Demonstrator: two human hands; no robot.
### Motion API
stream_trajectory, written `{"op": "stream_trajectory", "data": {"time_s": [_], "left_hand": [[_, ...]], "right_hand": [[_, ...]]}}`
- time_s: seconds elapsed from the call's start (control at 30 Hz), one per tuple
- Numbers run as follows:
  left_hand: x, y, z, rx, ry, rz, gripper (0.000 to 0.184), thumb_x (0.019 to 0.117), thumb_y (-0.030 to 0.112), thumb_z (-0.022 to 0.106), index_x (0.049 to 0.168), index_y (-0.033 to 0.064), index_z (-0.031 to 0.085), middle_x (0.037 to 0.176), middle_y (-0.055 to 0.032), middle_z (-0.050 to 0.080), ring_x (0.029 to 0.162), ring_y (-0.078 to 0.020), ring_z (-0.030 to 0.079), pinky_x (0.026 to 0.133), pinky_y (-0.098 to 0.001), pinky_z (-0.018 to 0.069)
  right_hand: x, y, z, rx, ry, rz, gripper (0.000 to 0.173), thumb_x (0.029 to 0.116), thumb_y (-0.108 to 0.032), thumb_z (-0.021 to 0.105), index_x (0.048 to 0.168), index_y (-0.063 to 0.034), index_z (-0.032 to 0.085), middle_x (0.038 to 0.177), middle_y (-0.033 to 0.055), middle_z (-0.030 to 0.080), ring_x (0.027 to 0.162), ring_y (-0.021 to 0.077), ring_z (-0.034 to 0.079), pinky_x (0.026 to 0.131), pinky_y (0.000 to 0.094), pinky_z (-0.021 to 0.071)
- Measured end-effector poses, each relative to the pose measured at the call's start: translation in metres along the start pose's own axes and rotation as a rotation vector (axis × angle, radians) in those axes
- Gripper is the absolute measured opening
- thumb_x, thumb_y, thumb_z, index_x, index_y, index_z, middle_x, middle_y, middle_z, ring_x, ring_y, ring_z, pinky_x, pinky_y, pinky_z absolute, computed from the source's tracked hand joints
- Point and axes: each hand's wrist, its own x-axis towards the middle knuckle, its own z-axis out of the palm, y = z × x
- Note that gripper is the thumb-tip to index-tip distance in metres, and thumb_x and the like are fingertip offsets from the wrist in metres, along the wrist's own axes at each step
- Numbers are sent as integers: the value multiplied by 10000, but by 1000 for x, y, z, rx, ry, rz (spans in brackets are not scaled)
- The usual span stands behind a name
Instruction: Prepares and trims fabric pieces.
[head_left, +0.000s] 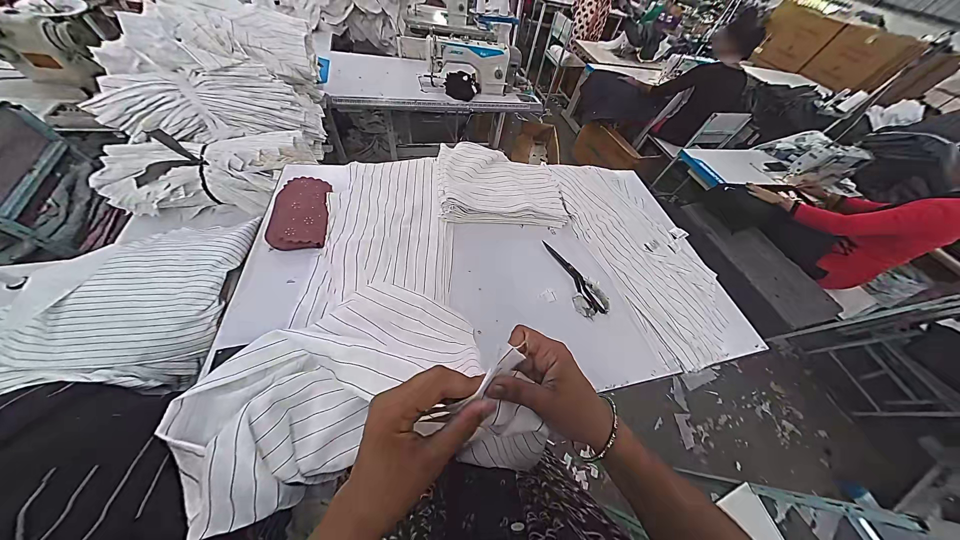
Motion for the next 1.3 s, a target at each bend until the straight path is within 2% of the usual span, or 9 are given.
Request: {"op": "stream_trajectory", "data": {"time_s": [0.13,0.23,0.4,0.6,0.73,0.87,1.0,1.17,1.3], "left_hand": [[1,3,1,132,118,7,126,956,271,707,980,156,753,903,100,732,845,56,673,776,-115,560],[2,2,4,159,156,-26,128,952,285,692,978,168,734,875,108,694,823,71,639,743,-92,528],[5,-12,12,208,210,-70,155,924,256,707,944,108,749,820,88,628,770,92,580,696,-51,481],[21,-19,17,-147,293,-409,75,944,85,637,967,110,704,765,107,727,662,25,675,610,-147,566],[31,-32,23,-380,259,-621,171,981,70,527,957,96,695,764,36,735,675,-32,702,636,-199,596],[35,-52,30,-485,160,-707,213,1001,86,494,958,90,703,806,-8,767,710,-52,730,653,-202,604],[43,-62,37,-516,129,-730,234,1001,80,482,949,112,708,792,7,769,685,-40,726,630,-190,601],[52,-66,46,-446,94,-694,141,955,87,578,940,133,711,753,41,746,658,-19,704,616,-186,592],[55,-60,45,-471,22,-646,77,946,117,640,955,147,710,760,52,742,664,-15,701,631,-185,592]], "right_hand": [[5,-4,-8,-90,-135,34,308,967,-147,690,1218,3,592,738,-118,671,624,-96,575,602,100,484],[11,-13,-23,-268,-296,-17,198,978,-151,681,990,45,709,802,-26,702,720,-104,592,678,85,483],[34,-11,-44,-614,-478,-102,253,958,-177,698,935,67,760,882,162,741,833,118,689,763,255,525],[48,2,-55,-534,-547,18,271,971,-200,694,889,58,717,783,100,688,710,47,594,655,220,458],[43,47,-59,-465,-465,160,253,963,-204,703,945,46,737,830,103,715,757,75,636,709,286,499],[31,105,-103,-696,-388,414,279,1019,-222,626,1104,11,754,1030,177,748,968,271,703,914,467,516],[14,125,-188,-995,133,596,323,1040,-87,479,1272,11,682,1293,250,650,1247,392,601,1104,502,435],[9,159,-246,-1055,348,724,497,1021,-136,554,1461,67,445,1478,302,466,1374,420,480,1144,472,406],[16,151,-243,-1142,219,965,515,1003,-382,576,1319,24,572,1285,249,623,1207,386,618,987,557,488]]}}
